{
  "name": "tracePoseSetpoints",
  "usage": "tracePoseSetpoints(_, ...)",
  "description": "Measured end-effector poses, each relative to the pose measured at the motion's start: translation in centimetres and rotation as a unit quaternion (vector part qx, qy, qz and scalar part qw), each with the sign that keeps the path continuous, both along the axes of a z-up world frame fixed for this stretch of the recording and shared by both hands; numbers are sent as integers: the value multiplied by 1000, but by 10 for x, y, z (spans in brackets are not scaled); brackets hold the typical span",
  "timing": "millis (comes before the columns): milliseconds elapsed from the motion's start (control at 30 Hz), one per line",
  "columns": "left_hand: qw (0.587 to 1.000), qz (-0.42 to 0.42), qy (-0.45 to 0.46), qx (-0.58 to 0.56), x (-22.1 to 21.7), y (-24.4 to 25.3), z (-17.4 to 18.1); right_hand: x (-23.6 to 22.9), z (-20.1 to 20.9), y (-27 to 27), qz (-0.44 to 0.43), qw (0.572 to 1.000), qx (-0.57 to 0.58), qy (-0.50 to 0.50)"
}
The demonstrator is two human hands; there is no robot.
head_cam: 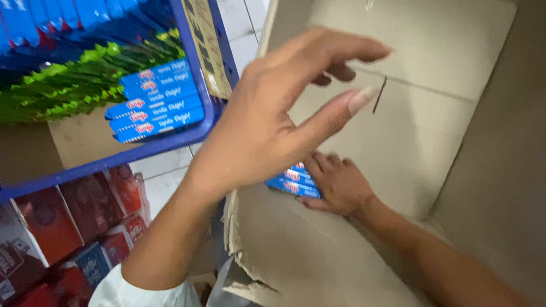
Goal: The person transfers blue-wrapped candy bars from a blue plastic crate into a cardboard box. They pick up the bars in small stacks and place them neatly into the box, arranging them in rows.
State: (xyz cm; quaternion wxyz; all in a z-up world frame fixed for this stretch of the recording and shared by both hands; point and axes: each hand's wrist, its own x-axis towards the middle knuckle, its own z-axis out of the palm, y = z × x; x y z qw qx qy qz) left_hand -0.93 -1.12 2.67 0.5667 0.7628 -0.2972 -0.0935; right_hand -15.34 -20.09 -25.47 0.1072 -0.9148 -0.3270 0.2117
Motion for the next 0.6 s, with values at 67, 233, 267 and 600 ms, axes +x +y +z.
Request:
tracePoseSetpoints(67,1000,-2,-4,-2,1,0,1,1,0,0,-13,999,-2,44)
tracePoseSetpoints(233,999,6,26,-19,1,-3,0,1,2,0,2,998,-10,-62)
tracePoseSetpoints(267,1000,7,24,-19,1,-2,0,1,3,1,3,998,-9,-64)
tracePoseSetpoints(600,999,-2,35,-25,1,-2,1,4,7,2,-27,998,27,40)
